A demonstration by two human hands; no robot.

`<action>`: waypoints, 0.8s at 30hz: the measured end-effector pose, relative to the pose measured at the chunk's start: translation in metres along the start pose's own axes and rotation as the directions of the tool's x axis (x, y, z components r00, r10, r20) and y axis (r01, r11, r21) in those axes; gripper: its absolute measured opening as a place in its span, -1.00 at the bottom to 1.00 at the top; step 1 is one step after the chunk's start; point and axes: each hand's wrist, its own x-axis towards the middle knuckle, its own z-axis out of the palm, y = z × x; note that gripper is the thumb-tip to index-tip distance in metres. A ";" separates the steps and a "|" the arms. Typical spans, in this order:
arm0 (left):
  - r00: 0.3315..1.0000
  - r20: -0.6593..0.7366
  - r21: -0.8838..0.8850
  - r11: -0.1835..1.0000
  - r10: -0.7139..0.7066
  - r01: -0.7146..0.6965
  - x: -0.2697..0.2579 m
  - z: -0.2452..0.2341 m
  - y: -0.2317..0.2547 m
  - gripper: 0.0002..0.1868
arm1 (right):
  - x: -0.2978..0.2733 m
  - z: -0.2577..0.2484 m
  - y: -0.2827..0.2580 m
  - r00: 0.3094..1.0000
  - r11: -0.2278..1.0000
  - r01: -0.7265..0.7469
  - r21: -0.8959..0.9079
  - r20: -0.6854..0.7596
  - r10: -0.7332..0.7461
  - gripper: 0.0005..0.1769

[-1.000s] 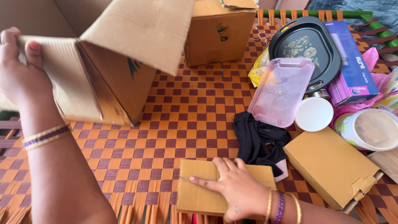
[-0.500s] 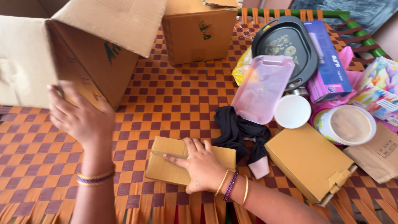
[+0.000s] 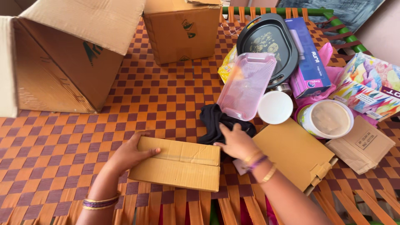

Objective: The person unpacks two cardboard boxes on a woven mat. They remove glass jars, a plastic spoon, a cloth, packaged pistachios, a pink plastic bag, metal tins, a plastic container, and several small boxes, placing each item on the mat. The person then closes the first box and opens the second, continuing to remove items until the box is empty.

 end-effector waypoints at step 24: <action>0.982 -0.188 -0.515 0.851 0.006 -0.104 -0.029 0.072 -0.002 -0.25 | 0.015 -0.074 -0.072 0.507 0.468 0.862 0.195 -0.342 -0.791 -0.56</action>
